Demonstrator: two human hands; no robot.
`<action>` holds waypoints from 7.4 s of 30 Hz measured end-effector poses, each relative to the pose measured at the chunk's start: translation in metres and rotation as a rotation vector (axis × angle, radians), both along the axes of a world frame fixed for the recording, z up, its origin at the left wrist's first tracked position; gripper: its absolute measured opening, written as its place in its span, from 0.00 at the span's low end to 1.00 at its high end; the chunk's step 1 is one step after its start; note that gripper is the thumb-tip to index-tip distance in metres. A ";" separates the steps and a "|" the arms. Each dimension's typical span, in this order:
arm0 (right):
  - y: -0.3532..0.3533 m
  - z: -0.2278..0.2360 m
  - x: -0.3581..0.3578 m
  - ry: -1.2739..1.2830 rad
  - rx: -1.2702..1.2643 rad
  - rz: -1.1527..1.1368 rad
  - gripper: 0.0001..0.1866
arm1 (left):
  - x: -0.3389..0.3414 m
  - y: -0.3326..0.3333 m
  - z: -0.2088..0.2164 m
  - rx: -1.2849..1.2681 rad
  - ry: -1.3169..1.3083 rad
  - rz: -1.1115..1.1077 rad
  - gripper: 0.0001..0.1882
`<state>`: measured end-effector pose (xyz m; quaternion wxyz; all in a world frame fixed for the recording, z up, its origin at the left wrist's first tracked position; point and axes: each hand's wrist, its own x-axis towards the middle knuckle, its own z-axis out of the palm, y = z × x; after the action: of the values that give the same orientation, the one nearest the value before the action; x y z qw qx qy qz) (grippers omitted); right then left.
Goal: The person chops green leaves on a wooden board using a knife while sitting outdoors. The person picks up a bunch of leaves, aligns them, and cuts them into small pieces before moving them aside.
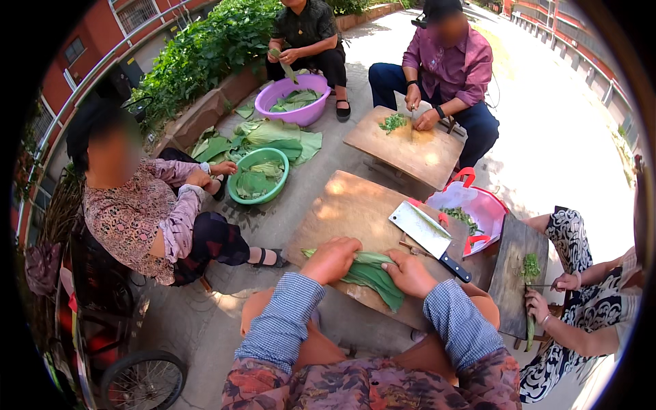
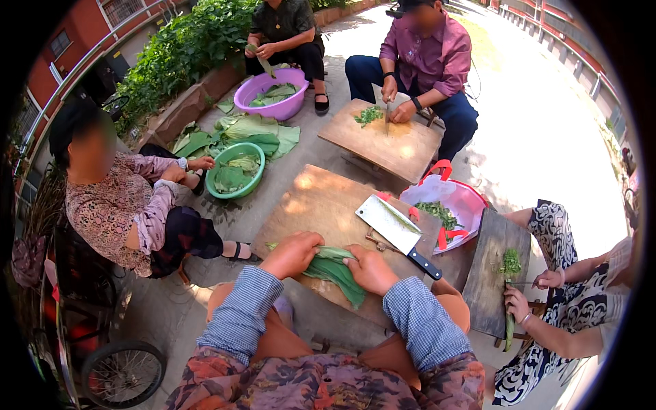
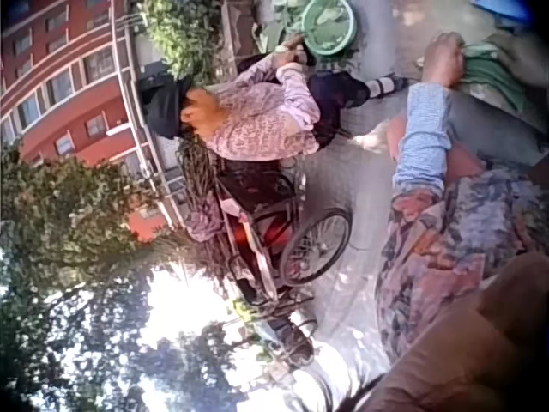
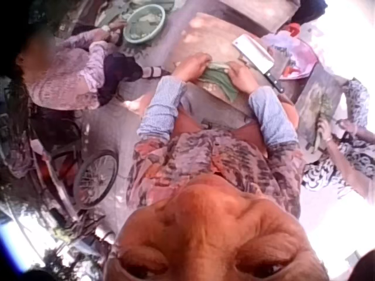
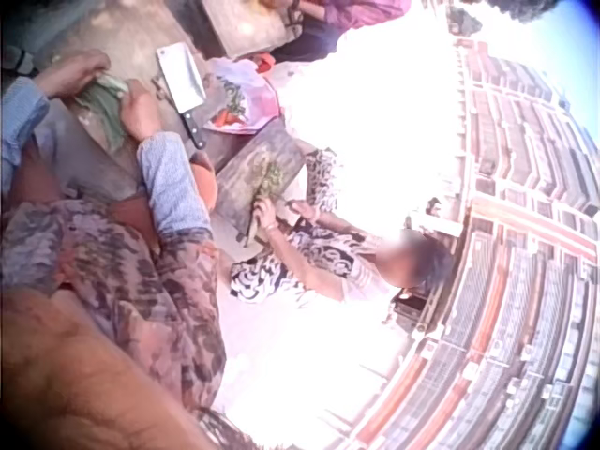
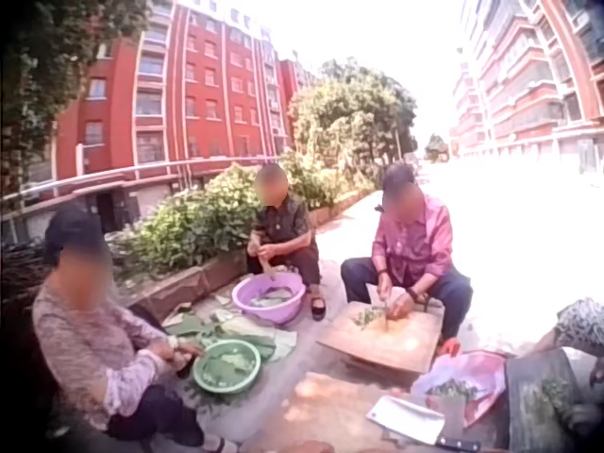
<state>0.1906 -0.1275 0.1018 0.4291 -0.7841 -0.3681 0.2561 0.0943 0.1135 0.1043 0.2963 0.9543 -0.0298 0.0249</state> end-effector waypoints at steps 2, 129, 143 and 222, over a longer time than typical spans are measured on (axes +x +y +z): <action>-0.003 -0.006 0.007 -0.079 0.014 0.001 0.16 | 0.003 -0.007 0.004 0.027 0.017 0.000 0.09; -0.006 -0.035 -0.046 -0.765 -0.139 0.321 0.08 | -0.044 -0.046 -0.025 0.156 0.029 -0.083 0.06; -0.003 -0.017 -0.051 -0.720 -0.080 0.242 0.07 | -0.055 -0.050 -0.042 0.160 -0.208 -0.054 0.02; -0.006 -0.023 -0.065 -0.911 -0.111 0.301 0.10 | -0.055 -0.048 -0.030 0.064 0.104 0.042 0.06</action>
<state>0.1256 -0.1333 0.0787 0.1398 -0.7761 -0.6139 -0.0350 0.0394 0.0660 0.0743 0.2662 0.9637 0.0049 -0.0193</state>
